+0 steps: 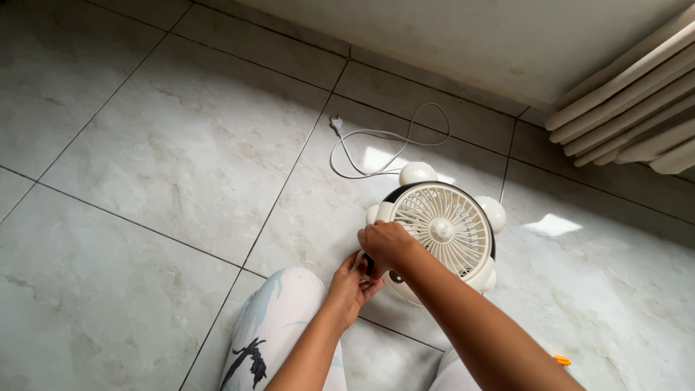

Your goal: The person disassembles a small white electric fan by removing screws and detaching the front grille and fan blades. They use a screwdriver to loosen fasteners and separate the components on the floor.

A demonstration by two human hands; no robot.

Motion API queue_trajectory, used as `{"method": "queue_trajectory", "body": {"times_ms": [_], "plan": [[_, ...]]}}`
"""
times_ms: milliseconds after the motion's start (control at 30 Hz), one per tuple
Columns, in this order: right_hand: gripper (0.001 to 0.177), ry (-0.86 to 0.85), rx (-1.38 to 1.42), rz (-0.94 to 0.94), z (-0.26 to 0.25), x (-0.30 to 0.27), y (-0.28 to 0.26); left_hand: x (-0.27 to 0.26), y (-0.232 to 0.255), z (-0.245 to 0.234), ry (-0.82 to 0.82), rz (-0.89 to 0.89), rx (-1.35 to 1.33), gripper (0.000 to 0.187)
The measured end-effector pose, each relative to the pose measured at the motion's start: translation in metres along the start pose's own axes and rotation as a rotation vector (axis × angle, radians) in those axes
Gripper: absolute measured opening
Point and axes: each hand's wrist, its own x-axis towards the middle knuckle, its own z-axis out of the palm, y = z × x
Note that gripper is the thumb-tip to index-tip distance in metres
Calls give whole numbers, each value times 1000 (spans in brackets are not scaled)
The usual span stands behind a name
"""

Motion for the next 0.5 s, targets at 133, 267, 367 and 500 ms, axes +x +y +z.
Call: {"method": "queue_trajectory", "body": {"times_ms": [133, 267, 367, 500], "plan": [[70, -87, -56, -79, -8, 6, 4, 3, -3, -1, 20, -2, 24, 44], [64, -155, -34, -120, -20, 4, 3, 2, -1, 0, 17, -12, -18, 43], [63, -166, -58, -153, -28, 0, -5, 0, 3, 0, 14, -39, -35, 44], [60, -135, -106, -210, -31, -5, -10, 3, 4, -1, 12, -40, -32, 43]]}}
